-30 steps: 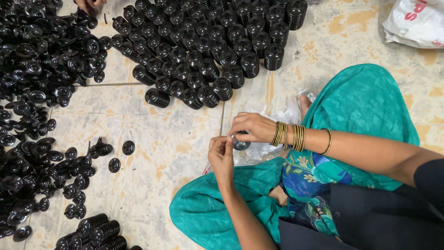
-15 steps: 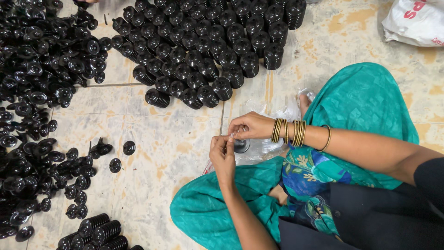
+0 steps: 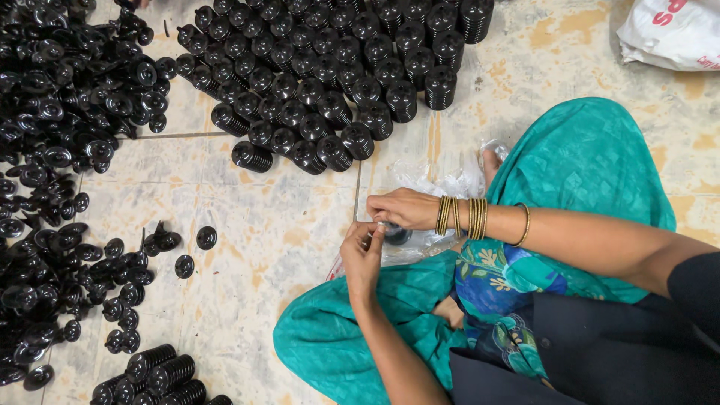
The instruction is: The person sits on the floor among large piles of black plastic parts and wraps individual parts in clear plastic film, twisting the film around each item and setting wrapped pieces aside. Other workers nearby handle the same parts and boxes.
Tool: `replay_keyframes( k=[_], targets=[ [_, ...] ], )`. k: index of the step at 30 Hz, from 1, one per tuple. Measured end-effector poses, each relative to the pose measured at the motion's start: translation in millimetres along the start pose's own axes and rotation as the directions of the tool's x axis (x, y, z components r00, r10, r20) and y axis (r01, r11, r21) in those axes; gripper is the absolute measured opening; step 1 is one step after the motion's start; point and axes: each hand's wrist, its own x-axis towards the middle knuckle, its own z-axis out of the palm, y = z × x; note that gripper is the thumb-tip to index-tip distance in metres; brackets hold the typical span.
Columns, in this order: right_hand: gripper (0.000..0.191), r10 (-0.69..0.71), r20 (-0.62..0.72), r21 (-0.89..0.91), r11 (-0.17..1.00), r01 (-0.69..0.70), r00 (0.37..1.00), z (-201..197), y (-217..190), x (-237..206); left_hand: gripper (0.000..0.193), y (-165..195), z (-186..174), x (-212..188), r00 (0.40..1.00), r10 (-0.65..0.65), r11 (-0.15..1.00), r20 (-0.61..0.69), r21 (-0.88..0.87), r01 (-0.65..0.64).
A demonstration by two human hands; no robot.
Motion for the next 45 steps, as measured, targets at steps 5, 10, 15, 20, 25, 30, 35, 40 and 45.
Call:
replay_keyframes(
  k=[5, 10, 15, 20, 25, 30, 35, 40, 45],
  targets=[
    [0.017, 0.114, -0.012, 0.096, 0.989, -0.113, 0.993, 3, 4, -3, 0.010, -1, 0, -4, 0.999, -0.029, 0.999, -0.042, 0.038, 0.030],
    [0.023, 0.214, 0.003, 0.198, 0.957, -0.210, 0.977, -1, -7, -4, 0.011, -17, -4, -2, 0.990, -0.041, 0.999, -0.135, 0.023, 0.044],
    [0.028, 0.024, -0.010, 0.140, 0.990, -0.023, 1.000, -3, -16, -3, 0.012, -30, -6, 2, 0.973, -0.102, 0.995, -0.207, -0.018, 0.101],
    [0.025, -0.077, -0.049, -0.017, 0.997, 0.076, 0.996, 9, -3, -6, 0.014, -29, -7, -1, 0.978, -0.011, 0.996, -0.211, 0.089, 0.031],
    [0.015, -0.222, -0.116, -0.098, 0.973, 0.211, 0.968, 12, 13, -11, 0.017, -11, -2, -3, 0.996, 0.074, 0.925, -0.052, 0.376, -0.049],
    [0.020, -0.283, -0.139, -0.178, 0.950, 0.257, 0.949, 14, 13, -14, 0.013, 14, 6, -5, 0.971, 0.237, 0.860, -0.038, 0.474, -0.191],
    [0.017, -0.050, -0.122, 0.002, 0.999, 0.051, 0.991, 15, 15, -7, 0.010, 28, 17, -15, 0.909, 0.387, 0.716, -0.157, 0.672, -0.188],
    [0.015, 0.030, -0.077, -0.007, 0.999, -0.031, 0.997, 4, 13, -8, 0.007, 15, 23, -15, 0.882, 0.412, 0.761, -0.230, 0.619, -0.194],
    [0.015, -0.015, -0.104, -0.017, 1.000, 0.014, 0.994, -9, -6, -10, 0.005, -26, 19, 2, 0.954, -0.187, 0.952, -0.236, -0.284, 0.117]
  ],
)
